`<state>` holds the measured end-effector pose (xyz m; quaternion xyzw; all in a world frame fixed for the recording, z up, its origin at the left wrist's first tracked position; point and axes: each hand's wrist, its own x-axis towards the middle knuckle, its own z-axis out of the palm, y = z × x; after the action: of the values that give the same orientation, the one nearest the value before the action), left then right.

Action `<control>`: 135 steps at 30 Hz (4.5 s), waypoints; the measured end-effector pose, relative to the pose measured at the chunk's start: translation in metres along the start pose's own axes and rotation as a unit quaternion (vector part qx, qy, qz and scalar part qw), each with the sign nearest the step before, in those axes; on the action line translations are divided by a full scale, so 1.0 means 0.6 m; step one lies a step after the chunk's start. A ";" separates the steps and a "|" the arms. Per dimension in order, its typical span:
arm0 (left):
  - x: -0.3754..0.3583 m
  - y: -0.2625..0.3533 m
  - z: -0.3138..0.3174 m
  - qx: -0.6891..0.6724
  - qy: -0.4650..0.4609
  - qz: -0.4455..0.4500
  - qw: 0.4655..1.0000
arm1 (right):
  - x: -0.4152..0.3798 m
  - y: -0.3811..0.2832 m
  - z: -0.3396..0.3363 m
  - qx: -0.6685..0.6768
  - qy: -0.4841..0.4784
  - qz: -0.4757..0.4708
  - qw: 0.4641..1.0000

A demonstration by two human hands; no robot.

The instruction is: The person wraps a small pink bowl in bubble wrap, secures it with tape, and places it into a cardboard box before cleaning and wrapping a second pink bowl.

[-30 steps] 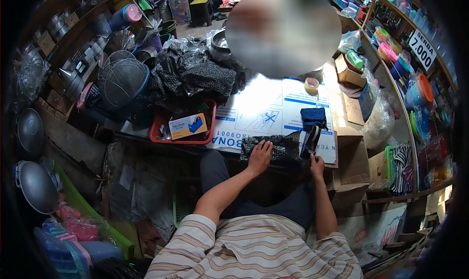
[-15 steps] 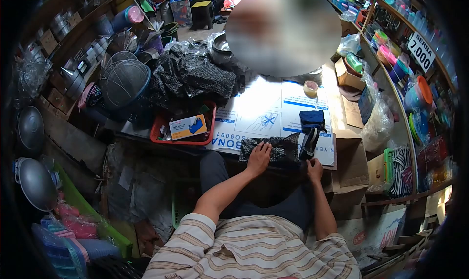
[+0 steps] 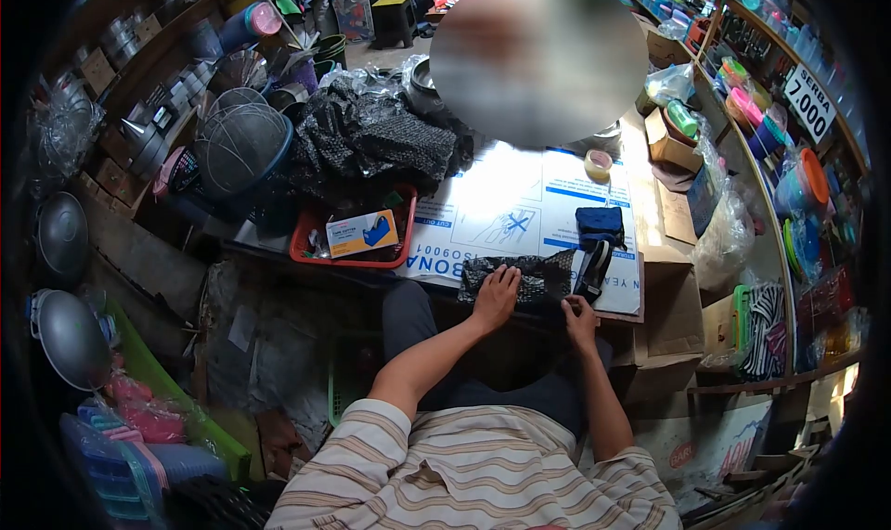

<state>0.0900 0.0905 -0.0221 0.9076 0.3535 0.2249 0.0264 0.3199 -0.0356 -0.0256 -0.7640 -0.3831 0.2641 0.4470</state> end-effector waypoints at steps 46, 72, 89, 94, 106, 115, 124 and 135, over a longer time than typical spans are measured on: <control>0.001 -0.028 0.015 -0.215 0.077 -0.078 0.970 | 0.116 -0.150 0.175 -0.141 -0.111 0.090 0.980; 0.018 -0.025 -0.022 -0.162 0.030 -0.054 0.985 | 0.112 -0.186 0.156 -0.250 -0.087 0.135 0.955; 0.004 -0.024 -0.008 -0.177 0.075 -0.068 0.979 | 0.098 -0.182 0.149 -0.250 -0.115 0.136 0.952; 0.002 -0.029 0.004 -0.165 0.057 -0.051 0.983 | 0.099 -0.197 0.150 -0.278 -0.114 0.143 0.943; 0.055 -0.046 -0.010 -0.168 0.012 -0.126 0.978 | -0.031 -0.044 0.128 -0.206 -0.185 0.197 0.941; 0.080 -0.075 -0.029 -0.240 -0.156 -0.218 0.933 | -0.020 -0.083 0.113 0.244 -0.187 0.297 0.904; 0.038 -0.087 -0.072 -0.473 0.035 -0.327 0.818 | 0.034 -0.130 0.138 0.122 -0.010 -0.032 0.992; 0.000 -0.032 -0.066 -0.283 0.102 -0.233 0.925 | 0.020 -0.102 0.159 0.124 -0.087 -0.035 0.988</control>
<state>0.0610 0.1001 0.0094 0.7267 0.4774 0.3946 0.2970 0.2344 0.0391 -0.0163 -0.6625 -0.4117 0.3594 0.5123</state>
